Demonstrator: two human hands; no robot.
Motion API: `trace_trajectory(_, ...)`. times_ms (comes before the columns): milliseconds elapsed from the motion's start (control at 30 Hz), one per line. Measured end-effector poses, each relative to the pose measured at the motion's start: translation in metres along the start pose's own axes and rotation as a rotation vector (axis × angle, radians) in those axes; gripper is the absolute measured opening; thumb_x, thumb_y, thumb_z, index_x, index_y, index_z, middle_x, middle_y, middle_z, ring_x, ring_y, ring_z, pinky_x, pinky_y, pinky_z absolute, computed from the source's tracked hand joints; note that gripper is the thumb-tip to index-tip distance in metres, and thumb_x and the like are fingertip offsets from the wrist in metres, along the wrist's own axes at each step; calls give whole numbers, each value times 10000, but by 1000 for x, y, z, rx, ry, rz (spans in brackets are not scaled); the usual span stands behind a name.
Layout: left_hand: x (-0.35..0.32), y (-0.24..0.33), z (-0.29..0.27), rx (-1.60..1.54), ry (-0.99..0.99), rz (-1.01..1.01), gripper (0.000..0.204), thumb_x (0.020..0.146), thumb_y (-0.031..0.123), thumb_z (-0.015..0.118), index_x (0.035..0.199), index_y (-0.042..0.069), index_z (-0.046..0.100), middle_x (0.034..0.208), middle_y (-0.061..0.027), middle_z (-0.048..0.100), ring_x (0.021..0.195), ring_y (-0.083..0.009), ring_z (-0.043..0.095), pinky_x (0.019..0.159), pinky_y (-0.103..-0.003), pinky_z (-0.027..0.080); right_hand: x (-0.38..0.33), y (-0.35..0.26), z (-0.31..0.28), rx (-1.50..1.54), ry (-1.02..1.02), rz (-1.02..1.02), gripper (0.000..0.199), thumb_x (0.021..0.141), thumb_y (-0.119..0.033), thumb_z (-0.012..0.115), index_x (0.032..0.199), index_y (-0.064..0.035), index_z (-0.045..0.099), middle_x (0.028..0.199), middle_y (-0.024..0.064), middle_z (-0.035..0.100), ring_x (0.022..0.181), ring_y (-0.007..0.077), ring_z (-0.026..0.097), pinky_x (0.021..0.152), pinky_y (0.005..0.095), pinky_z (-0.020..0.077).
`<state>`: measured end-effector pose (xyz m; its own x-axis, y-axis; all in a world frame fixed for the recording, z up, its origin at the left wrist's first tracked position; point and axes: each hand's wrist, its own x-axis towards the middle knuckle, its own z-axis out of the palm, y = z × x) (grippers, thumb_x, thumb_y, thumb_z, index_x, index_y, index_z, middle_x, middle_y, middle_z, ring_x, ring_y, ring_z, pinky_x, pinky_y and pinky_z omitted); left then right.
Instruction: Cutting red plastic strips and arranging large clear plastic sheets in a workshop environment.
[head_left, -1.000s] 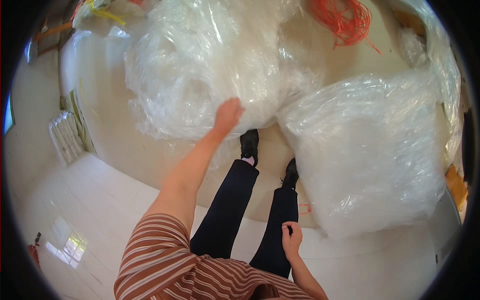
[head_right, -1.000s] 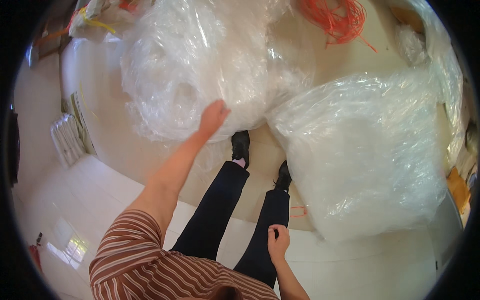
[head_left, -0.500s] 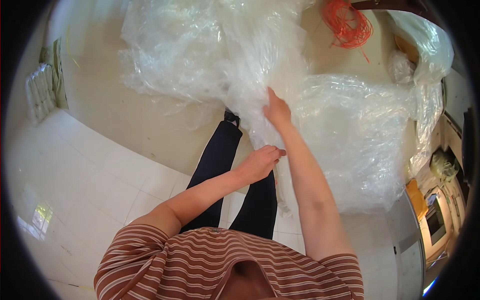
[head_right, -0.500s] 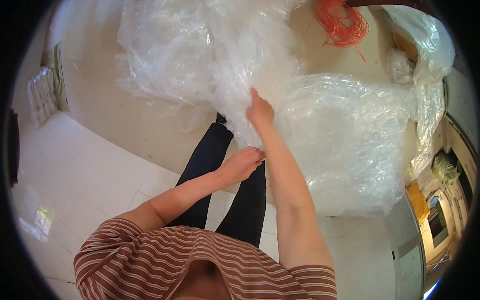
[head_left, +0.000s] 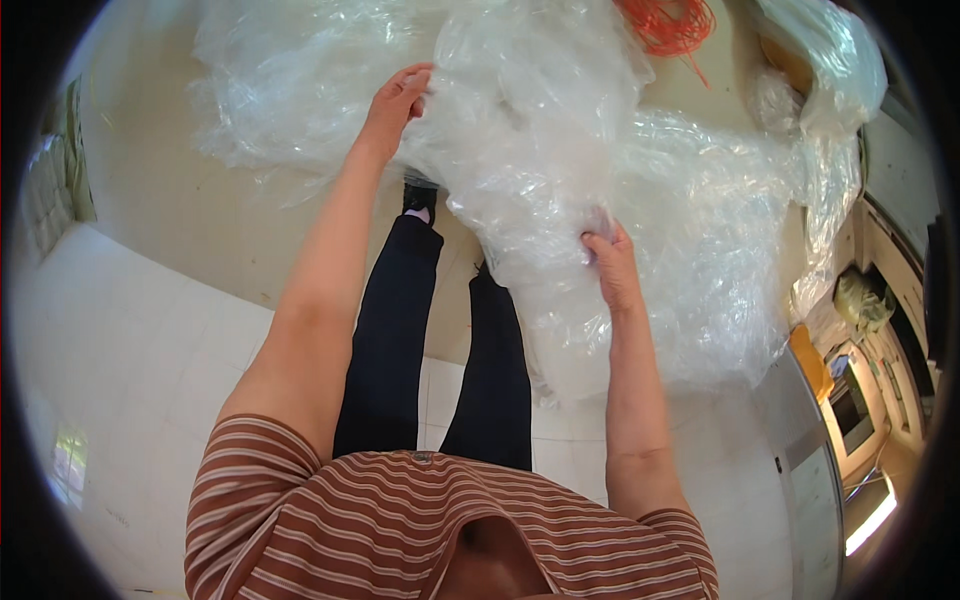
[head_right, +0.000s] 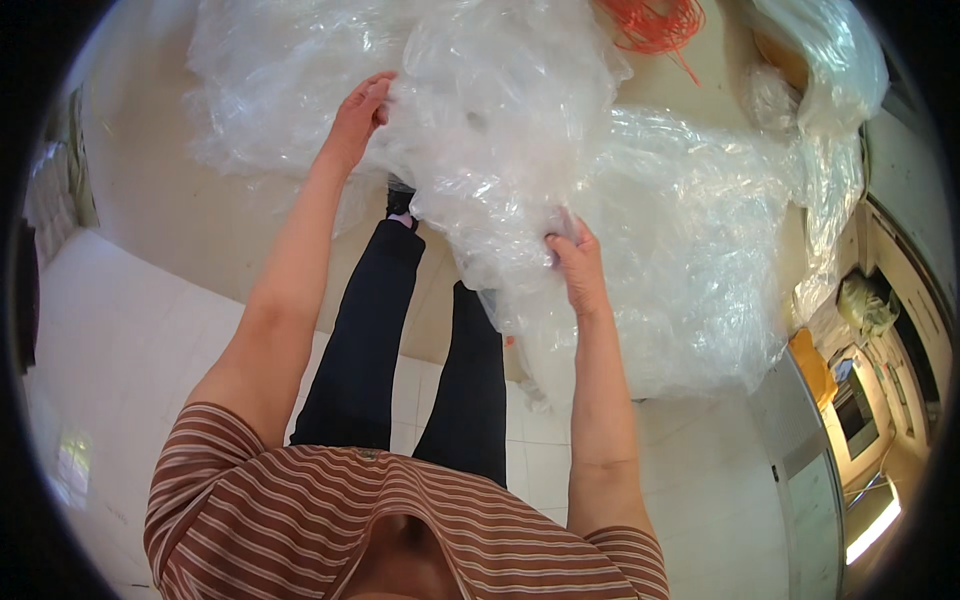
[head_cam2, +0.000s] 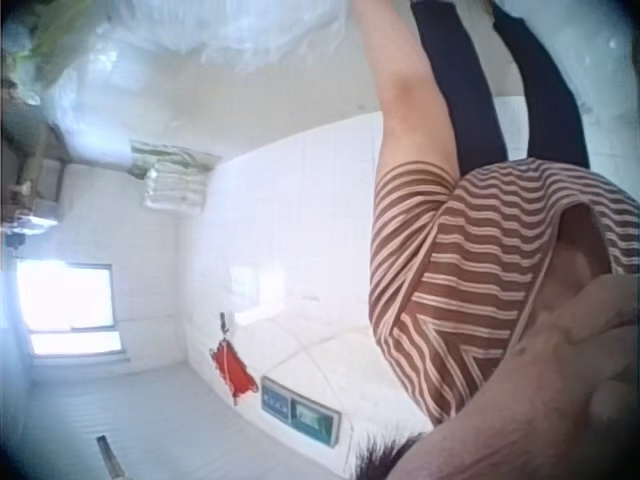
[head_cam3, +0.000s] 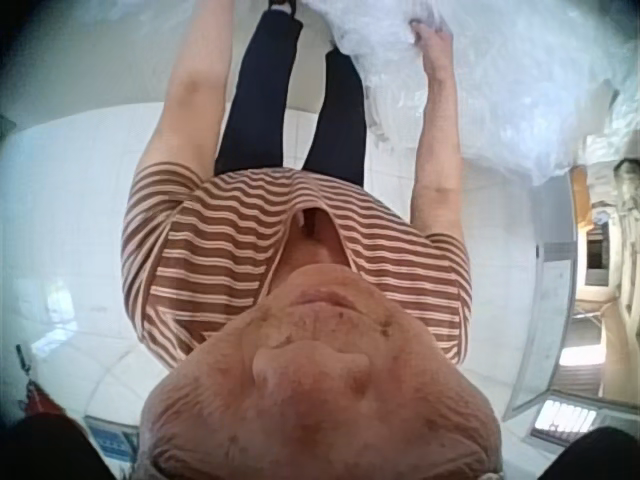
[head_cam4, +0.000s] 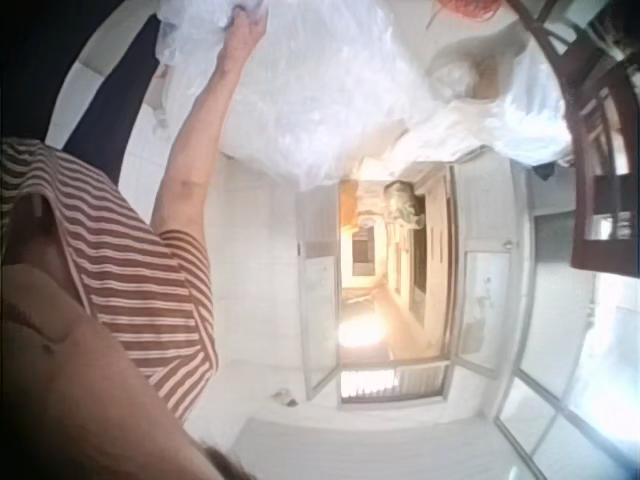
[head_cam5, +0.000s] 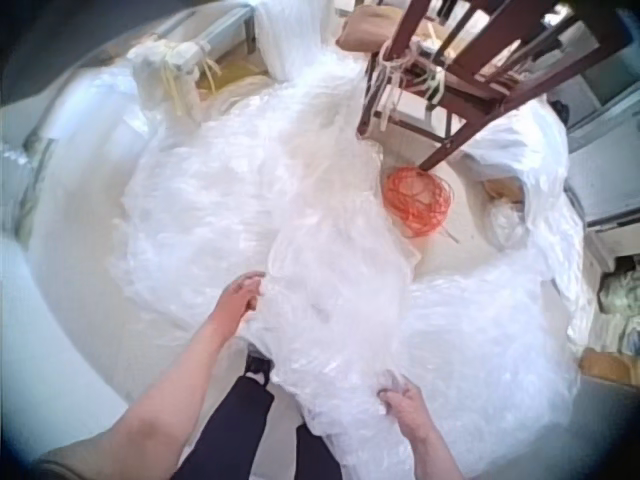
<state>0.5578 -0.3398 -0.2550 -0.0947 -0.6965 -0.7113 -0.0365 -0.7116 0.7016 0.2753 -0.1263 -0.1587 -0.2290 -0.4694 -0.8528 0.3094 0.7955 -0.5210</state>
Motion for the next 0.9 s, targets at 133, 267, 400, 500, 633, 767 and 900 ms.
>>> trace_trajectory(133,-34,9,24,129,-87,17,301,859,257,570,1072,46,591,785,4,520,655,-72,454,615,-216,405,-12,63,-19,161,90,45,404,779,-107,566,1180,-58,538,951,-5,590,810,83,526,691,233,425)
trace_trajectory(267,-128,12,14,87,-5,51,268,869,176,546,1104,50,574,769,18,511,666,-65,451,635,-226,417,-37,123,-45,-1,66,152,296,839,-164,548,1120,-73,565,952,13,607,850,136,568,761,284,451)
trace_trajectory(400,-229,-7,-4,365,-145,-123,278,822,114,594,1088,43,554,841,1,551,735,-66,496,666,-224,428,-52,169,-76,-596,-76,-155,310,818,-164,568,1111,-65,562,923,55,610,816,151,579,718,297,466)
trace_trajectory(500,-302,-18,-15,393,-204,-310,190,788,100,626,962,37,585,861,-8,559,763,-86,518,684,-230,430,-72,145,-84,-789,-40,-254,326,790,-184,577,1090,-60,570,960,141,619,889,230,602,780,324,461)
trace_trajectory(633,-380,-11,25,616,-340,205,93,741,77,652,818,49,607,849,-26,583,788,-146,550,727,-267,434,-87,94,-89,-573,-58,-162,335,819,-215,570,1108,-45,560,999,130,616,898,220,595,795,314,454)
trace_trajectory(767,-417,2,84,480,-637,428,103,762,78,636,861,65,611,880,-55,613,818,-159,576,738,-289,447,-100,31,-47,-357,1,-304,343,833,-241,579,1105,-33,555,1045,128,593,934,212,575,801,308,448)
trace_trajectory(900,-455,-16,105,130,-1052,-188,135,841,113,601,936,17,606,896,-68,633,837,-142,594,760,-266,459,-85,-7,27,-648,38,-648,521,811,-278,617,1242,-43,441,1264,116,452,977,219,545,822,311,442)
